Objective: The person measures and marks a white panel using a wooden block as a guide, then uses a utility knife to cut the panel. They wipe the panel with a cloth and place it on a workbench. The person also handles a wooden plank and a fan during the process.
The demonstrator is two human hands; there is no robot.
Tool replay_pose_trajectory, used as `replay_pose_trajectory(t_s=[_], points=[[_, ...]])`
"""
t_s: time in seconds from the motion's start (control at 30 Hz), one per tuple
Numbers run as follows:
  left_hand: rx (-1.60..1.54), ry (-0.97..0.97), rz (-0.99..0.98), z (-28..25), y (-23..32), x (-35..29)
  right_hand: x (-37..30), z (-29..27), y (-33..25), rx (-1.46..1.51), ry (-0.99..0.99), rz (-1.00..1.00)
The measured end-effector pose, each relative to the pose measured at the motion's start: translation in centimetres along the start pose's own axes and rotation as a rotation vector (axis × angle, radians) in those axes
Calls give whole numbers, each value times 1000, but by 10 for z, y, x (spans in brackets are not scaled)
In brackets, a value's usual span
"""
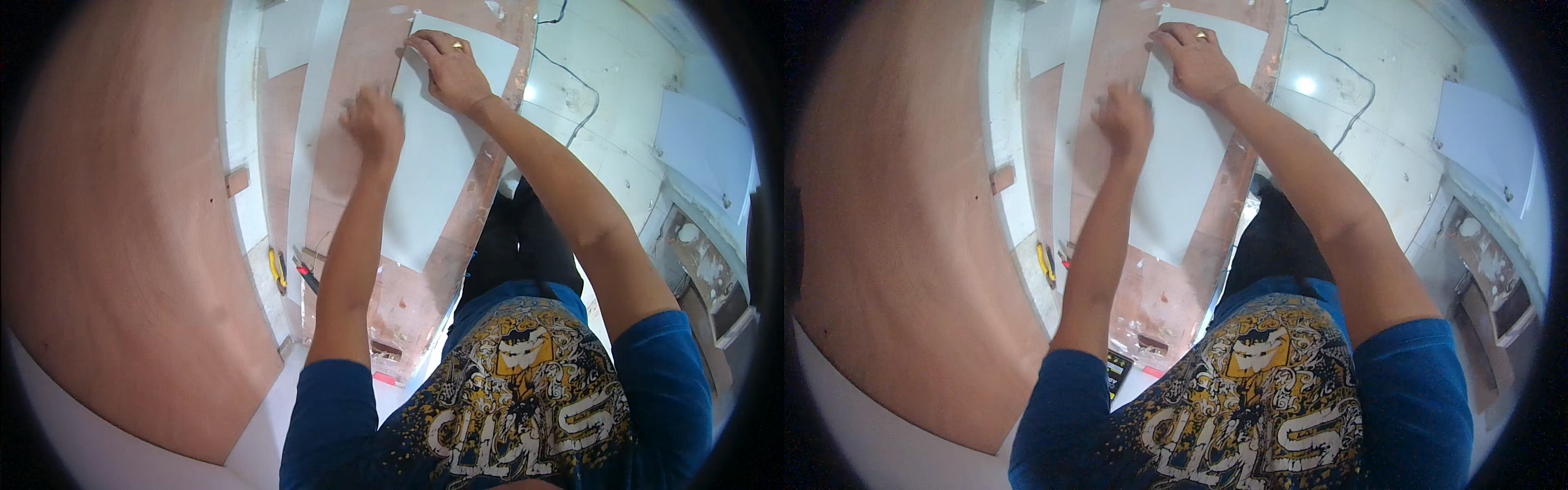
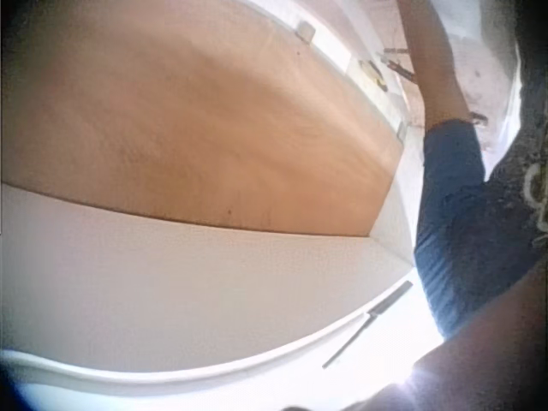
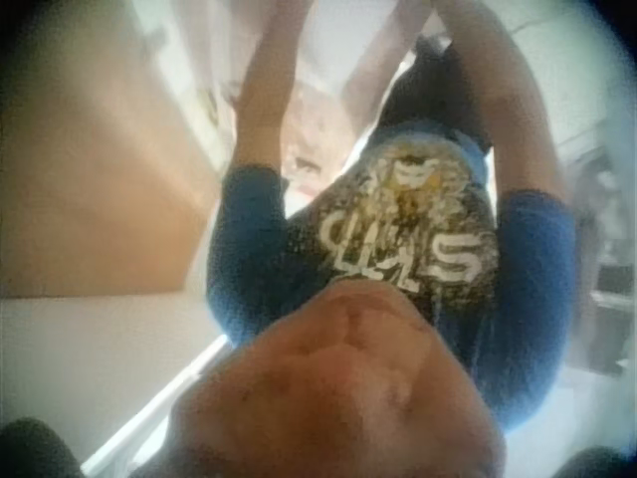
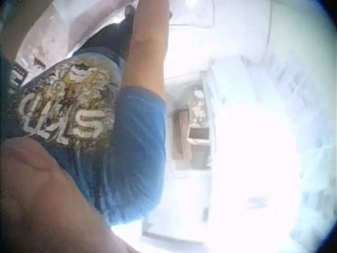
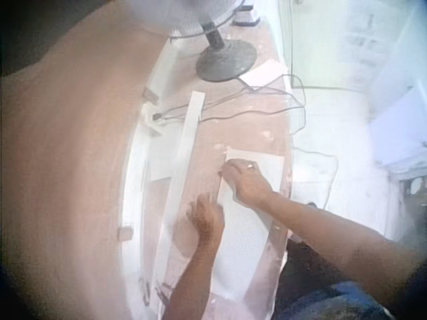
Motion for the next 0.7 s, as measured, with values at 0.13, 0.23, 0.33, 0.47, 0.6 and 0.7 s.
replay_pose_trajectory(t_s=[0.13,0.23,0.33,0.47,0.6,0.7], points=[[151,-161,82,-36,-65,-113,-2,-2,2,-11,-51,53],[94,-365,-105,-16,-67,-97,2,0,-8,-63,-61,18],[20,-126,2,8,-10,-21,-2,4,-11,-89,-14,-50],[-150,-58,-34,9,42,67,6,0,-10,34,28,-22],[-86,-170,-162,10,-12,-5,5,3,0,-51,32,6],[161,-224,6,-30,-72,-120,-4,2,3,-100,-5,34]])
Point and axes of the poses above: each hand's wrist, its own x-axis towards the middle knuckle, its own z-axis out of the palm, y = z × x, the point moved 8 cm from there along x, towards the middle knuckle, and after that the axes turned 8 degrees about y, right-handed, at the moved point
